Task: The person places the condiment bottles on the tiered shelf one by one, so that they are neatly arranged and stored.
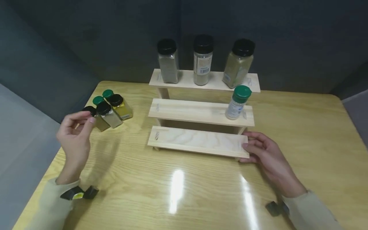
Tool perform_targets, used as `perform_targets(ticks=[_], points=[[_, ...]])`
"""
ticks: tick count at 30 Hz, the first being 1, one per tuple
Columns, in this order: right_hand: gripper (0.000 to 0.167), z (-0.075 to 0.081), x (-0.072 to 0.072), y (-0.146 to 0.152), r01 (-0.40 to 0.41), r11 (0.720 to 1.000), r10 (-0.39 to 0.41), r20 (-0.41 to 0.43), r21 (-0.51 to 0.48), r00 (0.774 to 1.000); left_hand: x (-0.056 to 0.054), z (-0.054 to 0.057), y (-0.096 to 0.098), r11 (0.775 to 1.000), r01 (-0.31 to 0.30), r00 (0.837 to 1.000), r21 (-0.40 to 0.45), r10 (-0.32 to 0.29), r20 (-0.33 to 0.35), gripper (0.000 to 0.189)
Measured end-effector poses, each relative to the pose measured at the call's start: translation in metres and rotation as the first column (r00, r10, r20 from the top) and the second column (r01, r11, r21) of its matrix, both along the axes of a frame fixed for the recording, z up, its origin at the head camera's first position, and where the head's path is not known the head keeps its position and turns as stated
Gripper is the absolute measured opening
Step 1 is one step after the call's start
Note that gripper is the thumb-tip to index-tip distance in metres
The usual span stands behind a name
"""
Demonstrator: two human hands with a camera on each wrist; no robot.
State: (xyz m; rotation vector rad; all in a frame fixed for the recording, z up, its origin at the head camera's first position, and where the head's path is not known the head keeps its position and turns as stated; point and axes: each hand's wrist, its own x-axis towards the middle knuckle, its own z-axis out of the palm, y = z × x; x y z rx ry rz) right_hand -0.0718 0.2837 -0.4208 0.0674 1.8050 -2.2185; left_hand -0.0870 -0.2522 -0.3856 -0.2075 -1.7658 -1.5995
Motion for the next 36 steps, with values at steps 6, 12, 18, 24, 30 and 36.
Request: perform_targets(ticks=[6,12,18,24,30,36], points=[[0.037,-0.002,0.005,0.002,0.009,1.000,-0.009,0.018,0.002,1.000,-0.020,-0.011,-0.046,0.994,-0.054,0.981,-0.095,0.071,0.181,0.049],[0.038,-0.002,0.006,0.000,0.003,1.000,-0.003,0.002,0.013,1.000,-0.021,-0.019,-0.063,0.981,0.004,0.865,-0.195,0.095,0.493,0.074],[0.035,0.001,0.006,0.000,0.019,0.999,-0.020,0.023,0.041,1.000,-0.025,-0.022,-0.064,0.982,0.025,0.841,-0.190,0.082,0.535,0.076],[0.034,0.003,0.005,0.001,0.019,0.999,-0.020,0.027,0.032,0.999,-0.029,-0.023,-0.068,0.972,0.014,0.821,-0.234,0.122,0.558,0.069],[0.035,0.004,0.003,0.001,0.023,0.999,-0.025,0.041,0.037,0.999,-0.031,-0.027,-0.073,0.976,-0.009,0.821,-0.220,0.132,0.555,0.051],[0.033,0.006,0.002,-0.001,0.029,0.997,-0.034,0.068,0.069,0.997,-0.023,-0.022,-0.076,0.971,-0.048,0.837,-0.233,0.166,0.521,0.049]])
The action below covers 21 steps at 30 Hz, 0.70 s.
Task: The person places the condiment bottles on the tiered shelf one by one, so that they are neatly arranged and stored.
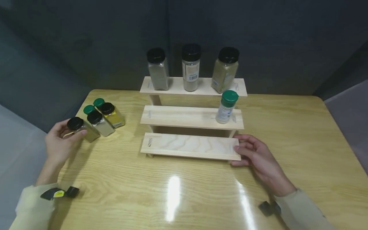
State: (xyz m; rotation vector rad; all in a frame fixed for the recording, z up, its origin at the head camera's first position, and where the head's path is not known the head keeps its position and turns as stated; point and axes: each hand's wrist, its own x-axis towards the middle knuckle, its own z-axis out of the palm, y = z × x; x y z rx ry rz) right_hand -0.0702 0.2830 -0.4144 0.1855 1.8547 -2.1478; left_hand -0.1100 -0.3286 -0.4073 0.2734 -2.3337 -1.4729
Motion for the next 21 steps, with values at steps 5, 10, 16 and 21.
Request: perform_targets(ticks=[5,10,16,21], points=[[0.033,0.000,-0.001,-0.001,0.003,1.000,-0.003,0.018,0.021,1.000,0.016,0.020,0.001,0.999,-0.008,0.997,0.033,0.010,-0.070,0.050],[0.032,0.000,0.000,0.000,0.006,1.000,-0.006,-0.005,0.014,1.000,0.030,0.048,0.010,0.984,0.115,0.972,0.139,-0.083,-0.219,0.052],[0.033,0.000,0.000,0.000,-0.004,1.000,0.005,-0.022,0.031,1.000,0.040,0.078,0.032,0.909,0.379,0.853,0.174,-0.270,-0.447,0.052],[0.034,0.000,0.001,-0.001,-0.009,0.999,0.010,-0.019,0.046,1.000,0.042,0.102,0.062,0.859,0.501,0.788,0.103,-0.404,-0.463,0.050]])
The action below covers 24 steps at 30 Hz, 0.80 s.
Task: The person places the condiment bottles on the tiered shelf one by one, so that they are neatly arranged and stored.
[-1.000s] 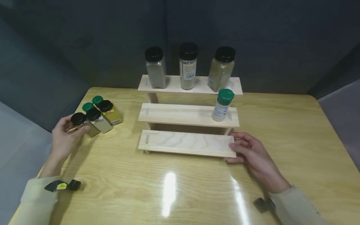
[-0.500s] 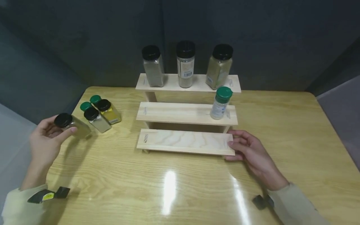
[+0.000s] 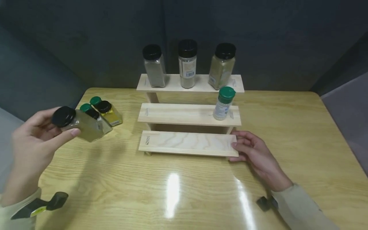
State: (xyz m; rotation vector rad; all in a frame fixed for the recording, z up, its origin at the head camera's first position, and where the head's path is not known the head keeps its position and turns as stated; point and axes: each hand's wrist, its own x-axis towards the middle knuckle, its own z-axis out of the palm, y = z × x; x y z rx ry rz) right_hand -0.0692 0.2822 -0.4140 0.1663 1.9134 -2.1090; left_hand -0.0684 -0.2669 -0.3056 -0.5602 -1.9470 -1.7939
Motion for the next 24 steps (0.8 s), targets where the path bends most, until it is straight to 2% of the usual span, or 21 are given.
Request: perform_targets(ticks=[3,7,11,15,19,24], points=[[0.033,0.000,0.001,0.000,0.002,1.000,-0.002,0.000,-0.006,1.000,-0.005,0.010,0.021,0.996,0.081,0.997,-0.023,-0.081,0.011,0.051],[0.032,0.000,0.001,-0.001,-0.005,1.000,0.004,-0.013,-0.015,1.000,-0.013,0.019,0.051,0.983,0.128,0.991,-0.134,-0.121,0.057,0.056],[0.032,0.001,0.002,-0.001,-0.007,1.000,0.007,-0.025,-0.013,1.000,-0.024,0.023,0.081,0.958,0.175,0.983,-0.225,-0.157,0.097,0.056],[0.032,0.001,0.003,-0.001,-0.003,1.000,0.003,-0.026,-0.016,1.000,-0.037,0.025,0.109,0.939,0.222,0.971,-0.264,-0.189,0.143,0.054],[0.032,0.001,0.004,-0.002,-0.003,1.000,0.002,-0.032,-0.026,0.999,-0.048,0.028,0.136,0.927,0.272,0.953,-0.259,-0.221,0.208,0.054],[0.032,0.002,0.005,-0.002,-0.001,0.999,-0.001,-0.043,-0.042,0.999,-0.061,0.030,0.164,0.916,0.313,0.937,-0.251,-0.255,0.238,0.053]])
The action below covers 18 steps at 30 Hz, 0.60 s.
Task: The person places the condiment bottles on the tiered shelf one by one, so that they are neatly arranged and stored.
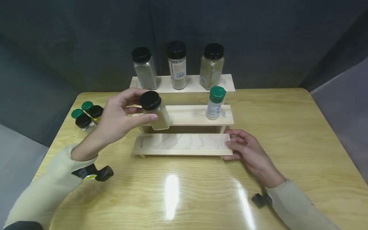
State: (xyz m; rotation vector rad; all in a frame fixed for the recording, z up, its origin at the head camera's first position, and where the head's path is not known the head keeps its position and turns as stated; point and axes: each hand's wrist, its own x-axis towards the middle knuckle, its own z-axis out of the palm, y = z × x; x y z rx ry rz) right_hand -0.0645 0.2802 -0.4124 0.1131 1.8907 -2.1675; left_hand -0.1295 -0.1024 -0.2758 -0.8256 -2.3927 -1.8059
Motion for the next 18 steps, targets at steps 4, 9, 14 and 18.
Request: perform_targets(ticks=[4,9,14,18], points=[[0.031,0.000,0.000,-0.001,0.002,1.000,-0.002,0.006,-0.006,1.000,-0.010,0.001,0.017,1.000,0.005,1.000,-0.004,-0.005,0.027,0.053],[0.031,0.000,0.000,-0.001,0.005,1.000,-0.005,0.005,-0.015,1.000,-0.020,-0.002,0.033,1.000,-0.004,0.996,-0.013,0.005,0.086,0.053],[0.031,0.001,0.001,0.000,0.009,1.000,-0.009,0.021,-0.012,1.000,-0.027,-0.006,0.043,1.000,-0.006,0.995,-0.010,0.007,0.102,0.052],[0.031,0.002,0.001,-0.001,0.015,1.000,-0.015,0.035,0.003,0.999,-0.030,-0.007,0.049,1.000,-0.011,0.996,-0.021,0.012,0.089,0.053]])
